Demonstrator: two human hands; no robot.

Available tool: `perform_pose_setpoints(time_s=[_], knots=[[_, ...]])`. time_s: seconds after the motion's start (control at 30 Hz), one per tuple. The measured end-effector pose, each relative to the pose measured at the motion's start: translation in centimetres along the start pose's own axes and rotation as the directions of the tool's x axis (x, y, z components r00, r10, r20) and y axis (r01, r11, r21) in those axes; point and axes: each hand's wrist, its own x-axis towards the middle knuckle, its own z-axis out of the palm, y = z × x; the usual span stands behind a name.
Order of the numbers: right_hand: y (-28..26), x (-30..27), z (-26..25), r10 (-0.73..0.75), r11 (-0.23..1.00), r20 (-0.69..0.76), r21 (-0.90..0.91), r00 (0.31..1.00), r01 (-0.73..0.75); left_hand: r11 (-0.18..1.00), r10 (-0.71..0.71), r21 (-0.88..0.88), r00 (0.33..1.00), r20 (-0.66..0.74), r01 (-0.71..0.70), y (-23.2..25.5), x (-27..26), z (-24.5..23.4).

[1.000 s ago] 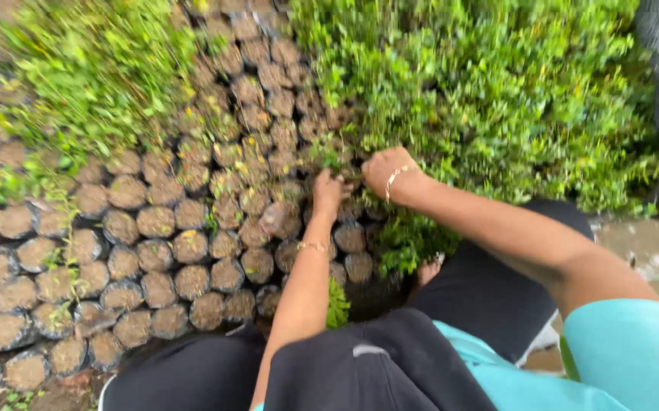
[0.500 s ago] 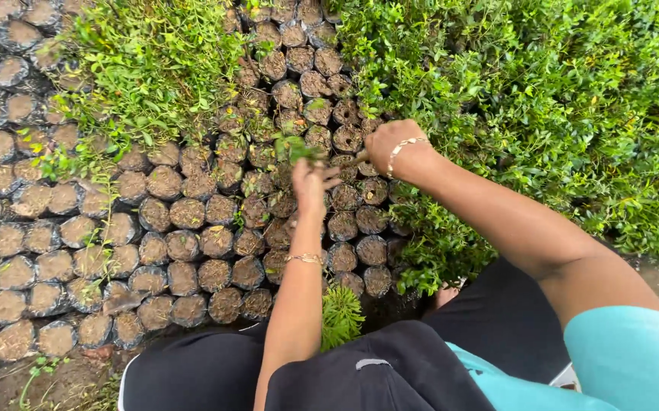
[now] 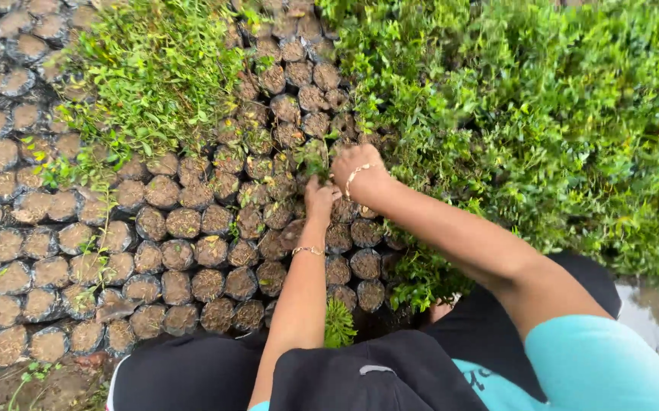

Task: Weeding and cleaning small potted plants in nursery bags by hand

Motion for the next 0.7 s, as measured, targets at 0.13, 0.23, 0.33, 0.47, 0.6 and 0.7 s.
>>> perform_pose_setpoints(time_s=[0.13, 0.23, 0.33, 0.47, 0.6, 0.7], knots=[[6.2, -6.6, -5.6, 0.023, 1.0, -0.088, -0.019, 0.996, -0.024, 0.942, -0.017, -0.326, 0.979, 0.202, 0.083, -3.7, 3.7, -2.1], [11.6, -9.6, -6.9, -0.029, 0.982, -0.133, -0.189, 0.991, 0.003, 0.882, 0.007, -0.464, 0.981, 0.193, 0.085, -1.1, 4.4, -4.5], [11.1, -8.1, -3.3, 0.075, 0.787, -0.253, 0.61, 0.965, 0.098, 0.902, 0.156, -0.414, 0.987, 0.046, -0.124, 9.3, -1.2, -8.5], [1.5, -3.0, 2.4, -0.16, 0.608, -0.441, 0.661, 0.883, 0.44, 0.904, 0.31, -0.316, 0.951, 0.022, -0.287, 19.6, -8.9, -16.9], [-9.2, 2.3, 4.7, -0.275, 0.079, -0.523, 0.824, 0.807, 0.562, 0.75, 0.4, -0.475, 0.888, -0.227, -0.459, 20.4, -12.9, -24.8], [-12.2, 8.8, 2.9, -0.21, 0.072, -0.548, 0.817, 0.81, 0.571, 0.649, 0.291, -0.618, 0.895, -0.338, -0.444, 18.7, -11.1, -28.5]])
